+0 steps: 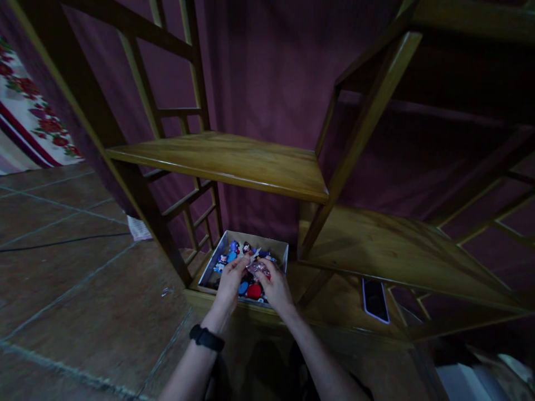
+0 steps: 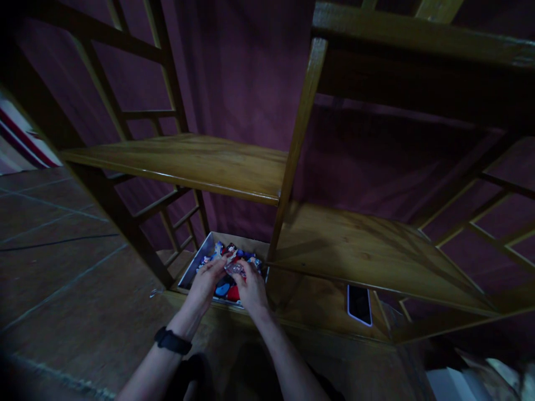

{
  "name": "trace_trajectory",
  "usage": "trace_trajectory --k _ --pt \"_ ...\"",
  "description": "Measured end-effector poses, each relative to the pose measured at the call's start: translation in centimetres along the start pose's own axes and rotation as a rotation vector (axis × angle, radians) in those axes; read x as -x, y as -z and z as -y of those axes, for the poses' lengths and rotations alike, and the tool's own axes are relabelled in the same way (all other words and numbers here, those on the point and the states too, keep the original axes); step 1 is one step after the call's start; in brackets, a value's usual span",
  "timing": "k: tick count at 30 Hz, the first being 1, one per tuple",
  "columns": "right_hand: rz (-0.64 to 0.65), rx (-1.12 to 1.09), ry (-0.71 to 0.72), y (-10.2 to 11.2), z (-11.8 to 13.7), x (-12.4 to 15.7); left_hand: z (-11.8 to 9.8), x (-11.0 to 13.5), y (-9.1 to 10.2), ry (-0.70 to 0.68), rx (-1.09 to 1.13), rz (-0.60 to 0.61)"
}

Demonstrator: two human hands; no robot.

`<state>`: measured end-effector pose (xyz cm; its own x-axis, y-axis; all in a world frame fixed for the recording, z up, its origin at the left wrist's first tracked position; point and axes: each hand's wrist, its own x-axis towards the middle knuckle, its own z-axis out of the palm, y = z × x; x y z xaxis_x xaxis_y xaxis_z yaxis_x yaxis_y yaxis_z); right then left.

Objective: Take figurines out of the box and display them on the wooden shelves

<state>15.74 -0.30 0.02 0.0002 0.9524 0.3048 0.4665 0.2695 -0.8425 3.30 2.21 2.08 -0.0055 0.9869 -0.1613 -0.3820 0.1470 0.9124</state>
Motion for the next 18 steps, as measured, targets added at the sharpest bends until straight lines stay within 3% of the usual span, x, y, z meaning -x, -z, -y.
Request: trace_trajectory --k 9,18 --pt "-0.011 0.052 0.042 0.24 -0.32 -0.09 0.12 -0.33 0.20 0.035 0.017 0.006" --pt "0.037 0.191 0.091 0.50 0.48 0.32 -0.57 -0.30 0.31 -0.160 -0.117 -0.170"
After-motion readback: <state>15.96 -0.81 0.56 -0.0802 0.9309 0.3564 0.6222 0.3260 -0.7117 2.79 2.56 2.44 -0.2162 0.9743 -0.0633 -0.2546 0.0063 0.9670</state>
